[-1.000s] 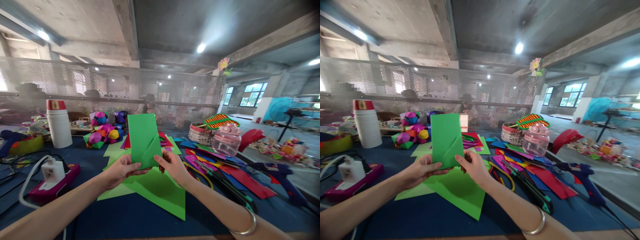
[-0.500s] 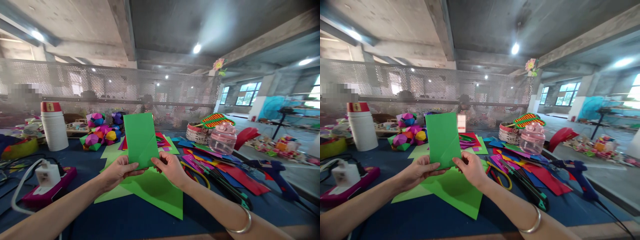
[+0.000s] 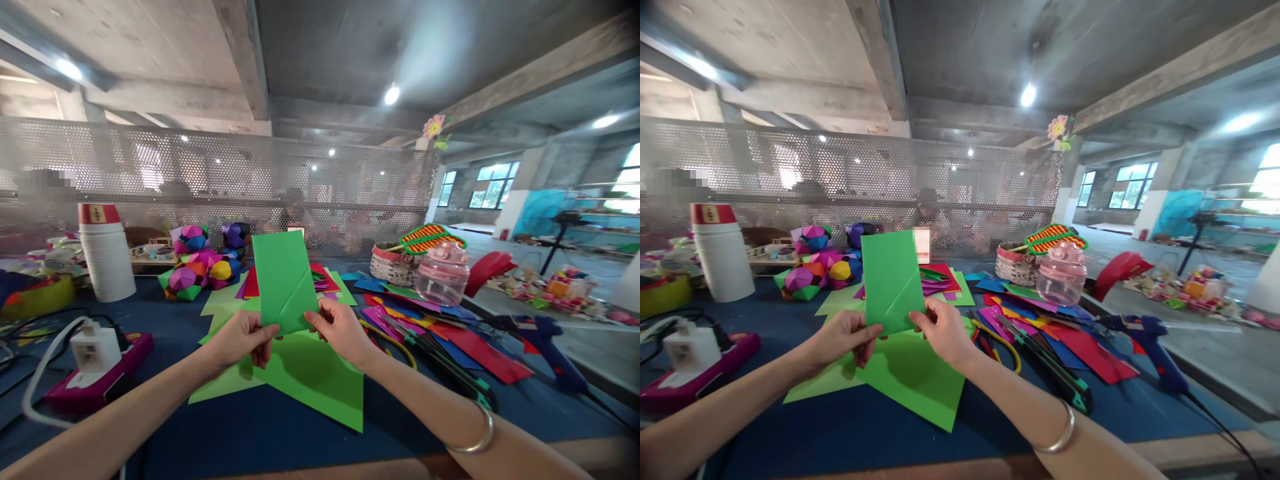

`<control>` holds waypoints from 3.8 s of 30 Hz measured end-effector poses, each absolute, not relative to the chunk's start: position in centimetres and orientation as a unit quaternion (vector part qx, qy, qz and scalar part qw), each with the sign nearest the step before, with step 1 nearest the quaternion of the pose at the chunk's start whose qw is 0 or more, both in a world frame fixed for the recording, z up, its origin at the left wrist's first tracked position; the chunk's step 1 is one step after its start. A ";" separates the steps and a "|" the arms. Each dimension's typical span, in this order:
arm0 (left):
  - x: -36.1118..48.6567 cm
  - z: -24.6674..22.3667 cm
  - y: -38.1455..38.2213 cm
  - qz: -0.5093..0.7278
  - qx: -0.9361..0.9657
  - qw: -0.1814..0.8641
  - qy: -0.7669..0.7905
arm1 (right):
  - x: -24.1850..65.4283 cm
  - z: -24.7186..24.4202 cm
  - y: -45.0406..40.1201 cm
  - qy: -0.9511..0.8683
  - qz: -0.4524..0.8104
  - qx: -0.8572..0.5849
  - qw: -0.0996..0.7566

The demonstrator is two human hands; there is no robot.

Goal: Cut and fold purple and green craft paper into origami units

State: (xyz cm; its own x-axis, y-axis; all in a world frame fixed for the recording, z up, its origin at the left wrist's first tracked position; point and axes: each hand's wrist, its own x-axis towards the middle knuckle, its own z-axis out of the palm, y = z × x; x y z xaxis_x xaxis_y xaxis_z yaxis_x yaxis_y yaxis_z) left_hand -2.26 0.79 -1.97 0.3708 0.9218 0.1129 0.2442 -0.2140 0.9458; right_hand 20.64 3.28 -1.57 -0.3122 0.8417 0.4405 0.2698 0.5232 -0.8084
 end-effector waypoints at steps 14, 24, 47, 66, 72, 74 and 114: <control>-4.2 2.3 -1.7 0.158 0.746 0.559 0.326 | 22.6 -1.4 4.2 -0.806 0.386 -0.418 0.166; -1.2 -2.5 0.1 0.248 0.891 0.199 0.324 | 22.0 -0.2 2.4 -0.861 0.204 -0.443 0.147; -1.7 -3.1 1.4 0.229 0.889 0.261 0.298 | 30.0 1.2 0.0 -0.811 0.004 -0.585 0.031; -1.6 -2.4 0.7 0.113 0.918 0.193 0.327 | 27.5 0.6 -0.3 -0.704 0.369 -0.483 0.368; -1.6 -2.7 0.7 0.129 0.921 0.180 0.319 | 20.9 0.9 -1.8 -0.719 0.435 -0.340 0.422; -1.6 -2.7 0.6 0.142 0.919 0.186 0.318 | 19.6 0.3 -1.9 -0.733 0.455 -0.314 0.396; -1.2 -2.6 0.7 0.086 0.925 0.148 0.340 | 19.0 -0.8 0.4 -0.806 0.422 -0.274 0.312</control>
